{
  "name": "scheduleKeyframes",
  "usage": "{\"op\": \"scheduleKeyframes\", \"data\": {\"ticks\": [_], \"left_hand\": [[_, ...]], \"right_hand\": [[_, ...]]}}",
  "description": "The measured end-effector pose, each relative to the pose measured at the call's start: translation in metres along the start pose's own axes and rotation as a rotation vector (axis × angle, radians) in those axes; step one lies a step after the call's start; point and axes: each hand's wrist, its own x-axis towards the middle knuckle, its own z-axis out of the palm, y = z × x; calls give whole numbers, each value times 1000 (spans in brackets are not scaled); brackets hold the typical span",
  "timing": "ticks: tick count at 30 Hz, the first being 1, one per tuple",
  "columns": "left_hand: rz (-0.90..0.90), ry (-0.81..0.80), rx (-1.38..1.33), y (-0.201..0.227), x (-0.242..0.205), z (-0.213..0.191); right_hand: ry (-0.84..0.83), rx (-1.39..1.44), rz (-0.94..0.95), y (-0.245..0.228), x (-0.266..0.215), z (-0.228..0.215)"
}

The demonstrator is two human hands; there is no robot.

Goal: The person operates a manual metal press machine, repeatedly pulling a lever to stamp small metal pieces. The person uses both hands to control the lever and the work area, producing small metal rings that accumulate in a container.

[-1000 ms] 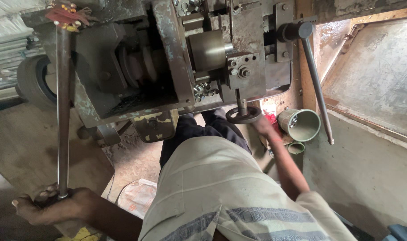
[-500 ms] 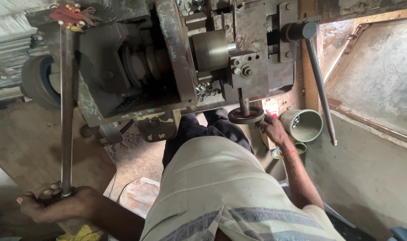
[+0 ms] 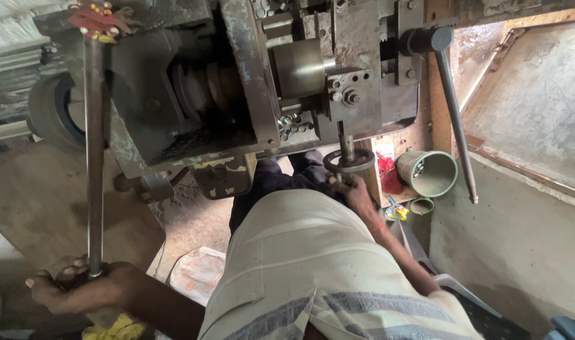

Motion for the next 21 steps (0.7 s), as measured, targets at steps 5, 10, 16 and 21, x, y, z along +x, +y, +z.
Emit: {"op": "scheduleKeyframes", "data": {"ticks": [5, 10, 16, 21], "left_hand": [[-623, 183, -547, -7, 5, -1], [-272, 67, -177, 12, 9, 0], [-817, 365, -552, 3, 10, -1], [-889, 482, -585, 4, 15, 3]], "right_hand": [[295, 221, 9, -12, -8, 4], [445, 442, -91, -17, 2, 7], [543, 205, -39, -25, 3, 5], [618, 257, 16, -33, 8, 0]]}}
